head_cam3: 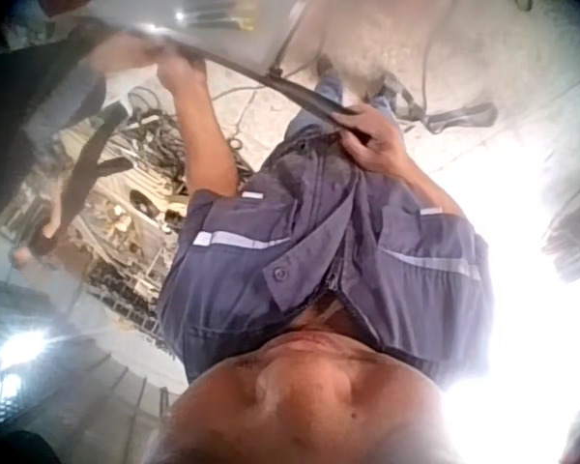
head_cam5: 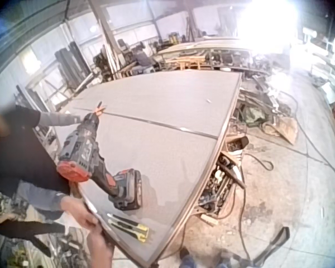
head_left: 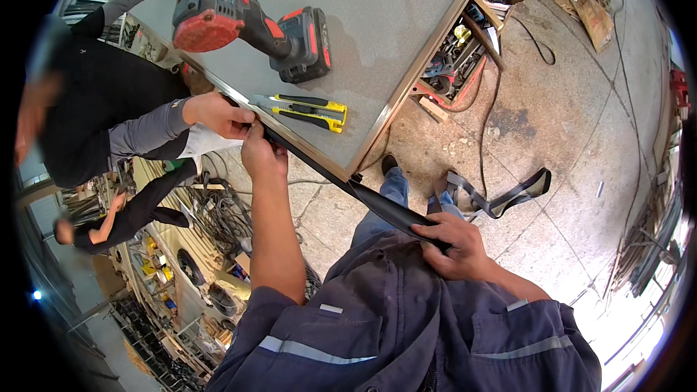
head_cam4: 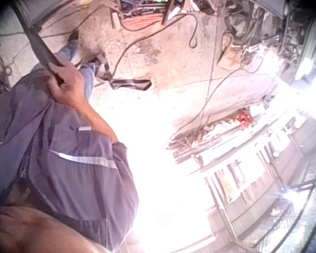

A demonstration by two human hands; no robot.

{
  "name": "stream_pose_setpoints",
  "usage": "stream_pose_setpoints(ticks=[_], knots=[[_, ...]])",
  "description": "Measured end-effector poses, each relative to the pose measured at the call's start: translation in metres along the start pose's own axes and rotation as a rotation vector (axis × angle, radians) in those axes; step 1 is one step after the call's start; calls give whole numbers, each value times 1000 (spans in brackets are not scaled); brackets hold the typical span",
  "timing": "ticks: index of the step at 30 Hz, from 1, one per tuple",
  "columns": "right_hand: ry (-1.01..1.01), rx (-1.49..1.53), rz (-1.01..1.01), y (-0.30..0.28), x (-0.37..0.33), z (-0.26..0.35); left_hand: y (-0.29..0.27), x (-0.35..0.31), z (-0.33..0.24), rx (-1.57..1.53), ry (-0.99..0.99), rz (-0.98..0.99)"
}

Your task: The person installs a black rubber gasket along the edge of a large metal-framed screen panel. They repeatedly press the gasket into place, adjust its position, and use a utility knife to trim excess material. A cordless drill is visible on the panel but not used.

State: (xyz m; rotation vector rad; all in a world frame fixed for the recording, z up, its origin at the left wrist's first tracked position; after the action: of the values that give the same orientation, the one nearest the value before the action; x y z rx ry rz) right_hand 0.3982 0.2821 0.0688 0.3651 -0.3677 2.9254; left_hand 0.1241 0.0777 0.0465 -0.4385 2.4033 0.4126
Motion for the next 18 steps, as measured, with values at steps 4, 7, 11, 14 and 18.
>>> stream_pose_setpoints(ticks=[4, 7, 11, 14, 18], knots=[[79, 25, 104, -13, -13, -1, -15, 12, -5, 103, -18, 86], [59, 51, 71, -12, -12, -3, -12, -8, 0, 120, -12, 187], [34, 37, 108, -15, -7, -3, -28, -13, 4, 172, -27, 373], [51, 42, 134, -16, -5, -1, -26, -46, 22, 129, -17, 417], [108, 60, 146, -15, -7, 1, -48, -112, 80, 280, -423, 593]])
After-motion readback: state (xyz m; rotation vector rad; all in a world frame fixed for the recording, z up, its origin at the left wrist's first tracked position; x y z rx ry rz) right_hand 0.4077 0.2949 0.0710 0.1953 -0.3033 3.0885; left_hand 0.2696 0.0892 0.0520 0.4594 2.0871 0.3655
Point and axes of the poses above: each hand's wrist, its own x-axis towards the middle knuckle, its own y-axis out of the palm, z = x × y, the point moved 1 cm from there along x, towards the middle knuckle, and after that the axes turned 14 degrees about -y, right-handed, at the moved point
